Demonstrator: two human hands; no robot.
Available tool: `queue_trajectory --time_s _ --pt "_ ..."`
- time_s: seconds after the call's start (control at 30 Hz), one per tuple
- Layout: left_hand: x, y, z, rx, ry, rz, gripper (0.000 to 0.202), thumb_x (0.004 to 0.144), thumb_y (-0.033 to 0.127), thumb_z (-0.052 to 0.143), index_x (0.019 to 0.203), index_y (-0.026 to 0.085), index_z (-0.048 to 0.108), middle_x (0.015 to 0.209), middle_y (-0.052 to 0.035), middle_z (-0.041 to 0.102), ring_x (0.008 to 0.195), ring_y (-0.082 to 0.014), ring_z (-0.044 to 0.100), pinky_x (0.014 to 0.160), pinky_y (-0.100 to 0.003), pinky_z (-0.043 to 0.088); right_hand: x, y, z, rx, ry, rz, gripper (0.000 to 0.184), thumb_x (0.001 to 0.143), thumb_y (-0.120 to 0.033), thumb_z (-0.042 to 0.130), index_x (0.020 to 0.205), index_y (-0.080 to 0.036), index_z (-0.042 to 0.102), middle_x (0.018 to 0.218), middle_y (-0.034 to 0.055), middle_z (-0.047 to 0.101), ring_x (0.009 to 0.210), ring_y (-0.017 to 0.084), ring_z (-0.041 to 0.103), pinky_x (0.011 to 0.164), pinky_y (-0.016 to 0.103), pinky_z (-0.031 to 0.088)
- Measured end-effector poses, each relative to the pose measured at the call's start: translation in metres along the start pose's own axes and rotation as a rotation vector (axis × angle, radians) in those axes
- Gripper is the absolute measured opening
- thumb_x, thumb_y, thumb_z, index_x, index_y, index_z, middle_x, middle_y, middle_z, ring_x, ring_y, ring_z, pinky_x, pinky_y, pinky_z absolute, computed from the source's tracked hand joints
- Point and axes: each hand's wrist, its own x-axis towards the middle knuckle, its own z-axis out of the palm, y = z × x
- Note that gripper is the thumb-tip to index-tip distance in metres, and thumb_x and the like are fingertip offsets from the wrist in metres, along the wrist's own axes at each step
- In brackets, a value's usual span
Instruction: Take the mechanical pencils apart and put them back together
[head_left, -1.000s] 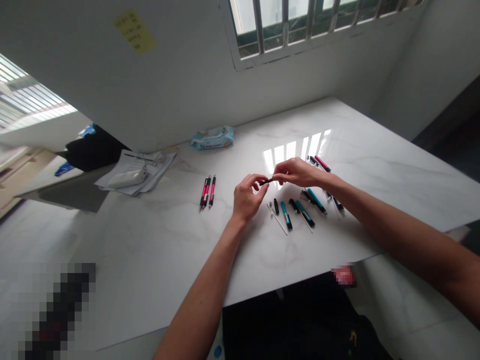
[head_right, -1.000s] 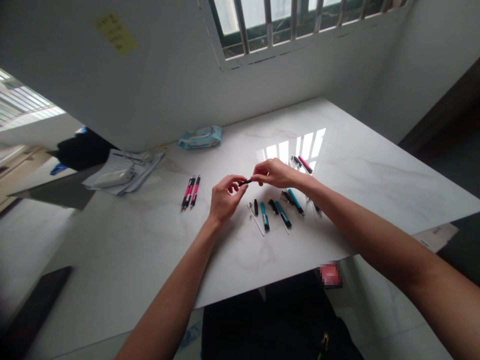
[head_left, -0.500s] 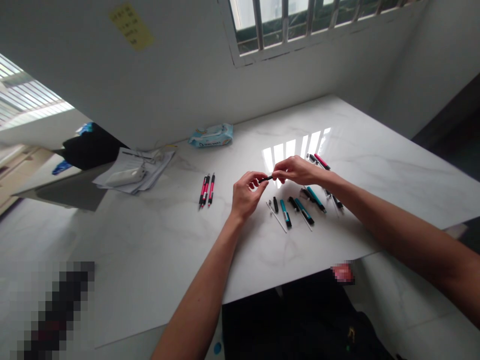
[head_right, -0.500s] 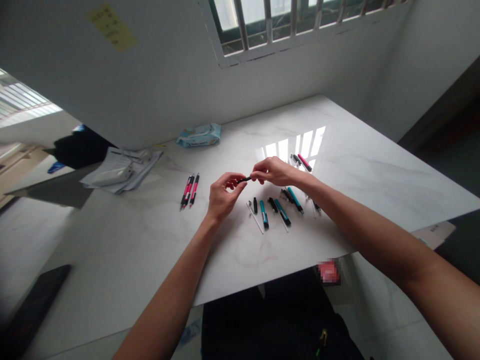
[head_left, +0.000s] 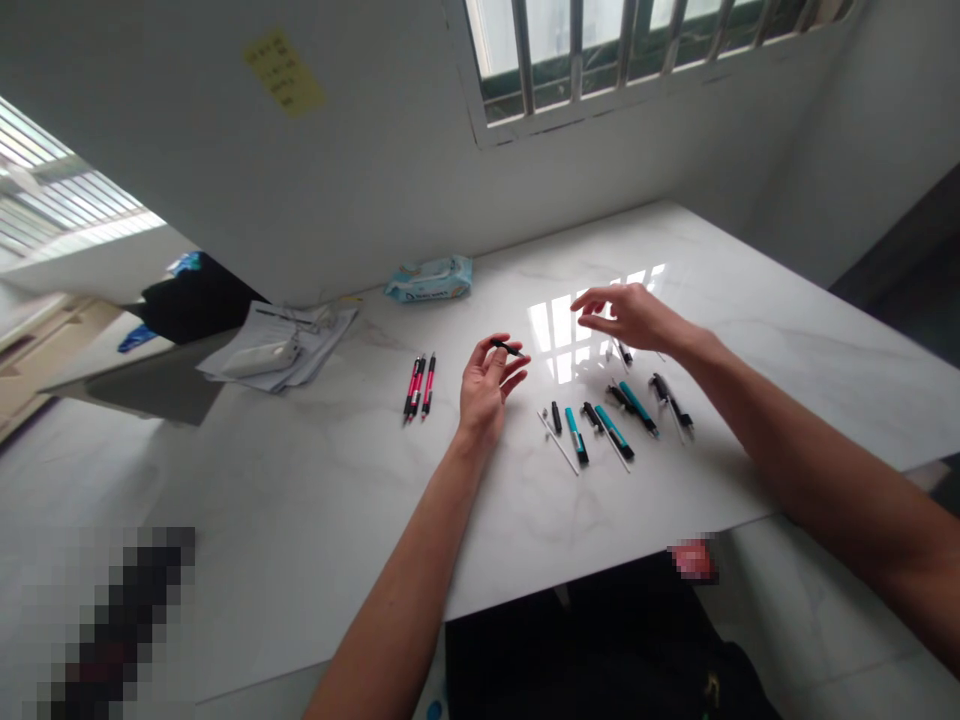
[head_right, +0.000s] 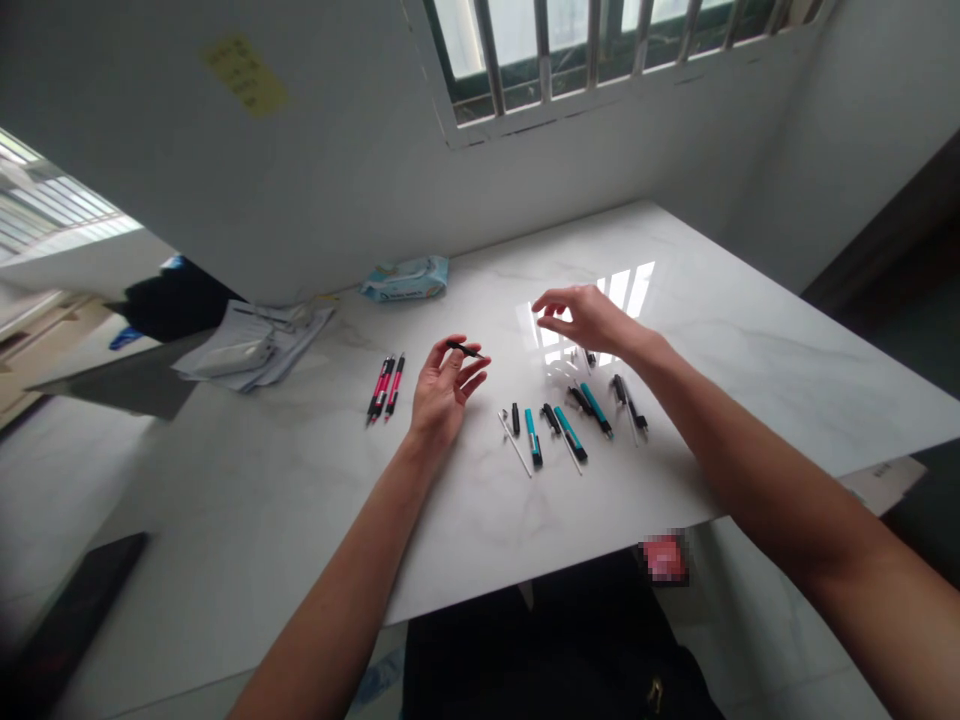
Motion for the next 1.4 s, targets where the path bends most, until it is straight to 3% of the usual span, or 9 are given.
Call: queue_trajectory --time_s 0.1,0.27,0.43,0.57,0.73,0.87,1.03,1.23,1.4 --pt "0.001 -0.001 -0.002 -0.034 0.022 -0.021 0.044 0.09 0.055 0.083 0.122 0.031 0.066 0.124 -0.0031 0.076 0.107 -0.021 0.081 0.088 -0.03 0.062 0.002 0.027 -0.024 -0.061 0.051 0.037 0.043 0.094 -0.051 0.076 0.125 -0.022 0.083 0.111 0.0134 0.083 0.102 0.031 0.075 0.09 0.047 0.058" --pt "0.002 -0.003 -0.001 -0.045 0.06 -0.028 0.045 0.082 0.043 0.09 0.118 0.027 0.069 0.112 -0.0017 0.074 0.095 -0.015 0.079 0.089 -0.028 0.061 -0.002 0.058 -0.037 -0.23 -0.273 0.1 0.066 0.086 -0.055 0.084 0.146 -0.029 0.075 0.135 0.0134 0.079 0.114 0.037 0.074 0.096 0.053 0.06" --pt "0.0 -0.001 0.001 -0.035 0.05 -0.039 0.044 0.081 0.042 0.089 0.118 0.026 0.07 0.11 -0.0013 0.073 0.09 -0.0136 0.078 0.085 -0.026 0.06 -0.006 0.072 -0.036 -0.34 -0.374 0.089 0.099 0.067 -0.059 0.098 0.158 -0.035 0.066 0.148 0.0135 0.072 0.131 0.043 0.067 0.101 0.057 0.061" --pt "-0.001 0.001 0.001 -0.006 0.054 -0.038 0.046 0.081 0.045 0.089 0.118 0.025 0.07 0.109 -0.002 0.074 0.088 -0.0141 0.078 0.084 -0.027 0.06 -0.007 0.076 -0.032 -0.351 -0.375 0.079 0.098 0.061 -0.056 0.101 0.152 -0.036 0.071 0.135 0.013 0.077 0.127 0.043 0.068 0.098 0.056 0.063" --pt "-0.002 0.003 0.002 -0.019 0.059 -0.041 0.047 0.078 0.044 0.091 0.117 0.024 0.071 0.102 -0.0003 0.073 0.083 -0.0129 0.077 0.083 -0.027 0.06 -0.005 0.073 -0.03 -0.306 -0.354 0.086 0.085 0.064 -0.054 0.101 0.143 -0.032 0.078 0.122 0.0134 0.08 0.114 0.038 0.072 0.096 0.052 0.062" --pt "-0.002 0.003 0.002 -0.033 0.065 -0.04 0.05 0.076 0.043 0.093 0.117 0.023 0.074 0.1 0.0003 0.073 0.082 -0.0124 0.076 0.082 -0.027 0.059 -0.001 0.062 -0.033 -0.323 -0.322 0.036 0.081 0.075 -0.05 0.094 0.149 -0.028 0.073 0.128 0.0147 0.078 0.126 0.043 0.064 0.102 0.058 0.058" --pt "-0.001 -0.002 0.003 -0.032 0.041 -0.066 0.054 0.071 0.045 0.099 0.115 0.02 0.08 0.098 -0.0022 0.077 0.084 -0.015 0.077 0.089 -0.032 0.06 0.001 0.021 -0.012 -0.195 -0.076 -0.183 0.075 0.088 -0.04 0.085 0.159 -0.034 0.062 0.153 0.0129 0.063 0.143 0.041 0.056 0.118 0.064 0.051" --pt "-0.001 -0.005 0.001 -0.088 0.006 -0.091 0.048 0.066 0.045 0.103 0.102 0.018 0.086 0.097 -0.0052 0.081 0.085 -0.015 0.073 0.095 -0.035 0.058 -0.012 -0.045 0.037 -0.063 -0.152 -0.467 0.078 0.094 -0.028 0.08 0.166 -0.037 0.051 0.156 0.0108 0.062 0.144 0.036 0.057 0.121 0.058 0.052" --pt "-0.002 -0.002 -0.002 -0.16 -0.072 -0.16 0.052 0.062 0.046 0.106 0.103 0.019 0.086 0.098 -0.0039 0.081 0.088 -0.0148 0.072 0.093 -0.033 0.057 -0.021 -0.061 0.051 -0.073 -0.206 -0.492 0.075 0.094 -0.025 0.08 0.164 -0.038 0.053 0.156 0.0115 0.062 0.14 0.037 0.059 0.113 0.057 0.057"
